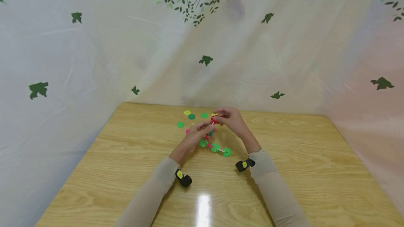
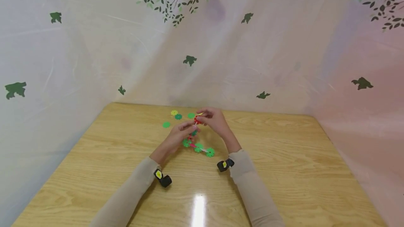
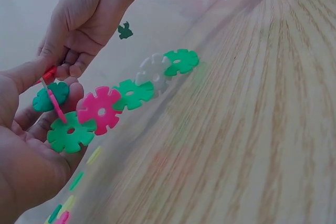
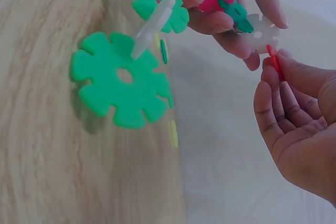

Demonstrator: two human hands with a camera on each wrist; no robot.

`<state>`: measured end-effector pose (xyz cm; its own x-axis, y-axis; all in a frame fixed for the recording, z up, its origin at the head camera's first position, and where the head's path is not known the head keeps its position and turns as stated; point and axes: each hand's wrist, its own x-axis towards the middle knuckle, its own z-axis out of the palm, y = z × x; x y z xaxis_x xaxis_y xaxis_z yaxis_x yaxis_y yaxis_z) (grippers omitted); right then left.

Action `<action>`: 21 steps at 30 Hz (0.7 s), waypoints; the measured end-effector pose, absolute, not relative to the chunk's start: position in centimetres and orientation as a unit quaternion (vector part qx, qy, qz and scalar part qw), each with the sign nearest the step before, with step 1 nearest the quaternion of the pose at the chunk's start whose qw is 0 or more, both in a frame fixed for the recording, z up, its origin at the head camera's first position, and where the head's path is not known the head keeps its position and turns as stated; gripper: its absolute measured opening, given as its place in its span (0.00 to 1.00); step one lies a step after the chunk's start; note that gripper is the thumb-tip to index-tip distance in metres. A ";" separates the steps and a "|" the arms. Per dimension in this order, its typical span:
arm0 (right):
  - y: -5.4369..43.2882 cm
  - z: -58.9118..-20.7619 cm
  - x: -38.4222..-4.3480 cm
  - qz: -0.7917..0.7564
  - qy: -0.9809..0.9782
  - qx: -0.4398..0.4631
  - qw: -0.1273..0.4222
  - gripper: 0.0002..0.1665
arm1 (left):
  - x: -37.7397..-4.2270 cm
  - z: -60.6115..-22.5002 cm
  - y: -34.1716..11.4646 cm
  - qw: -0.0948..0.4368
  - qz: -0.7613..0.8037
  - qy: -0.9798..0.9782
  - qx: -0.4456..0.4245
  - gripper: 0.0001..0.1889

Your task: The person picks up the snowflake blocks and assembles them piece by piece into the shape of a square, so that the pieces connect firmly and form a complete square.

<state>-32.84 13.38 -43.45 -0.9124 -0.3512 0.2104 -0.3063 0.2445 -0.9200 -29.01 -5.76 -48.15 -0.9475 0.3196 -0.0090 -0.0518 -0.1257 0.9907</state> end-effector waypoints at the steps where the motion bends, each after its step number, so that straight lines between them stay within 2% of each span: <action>1: 13.4 -43.5 -32.8 -0.589 0.783 -0.201 0.020 0.15 | -29.0 -48.1 -5.7 0.122 0.746 0.647 0.102 0.20; 8: 13.4 -44.1 -32.9 -0.617 0.761 -0.202 0.002 0.11 | -28.9 -48.0 -5.4 0.095 0.744 0.657 0.078 0.20; 21: 12.2 -44.8 -32.8 -0.630 0.742 -0.229 -0.026 0.09 | -29.1 -48.5 -5.3 0.084 0.748 0.654 0.075 0.17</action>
<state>-32.82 12.22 -44.84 -0.8938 -0.3062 0.3278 -0.3729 0.1011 -0.9223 -29.10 -5.31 -48.52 -0.9748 0.2228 0.0025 -0.0270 -0.1296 0.9912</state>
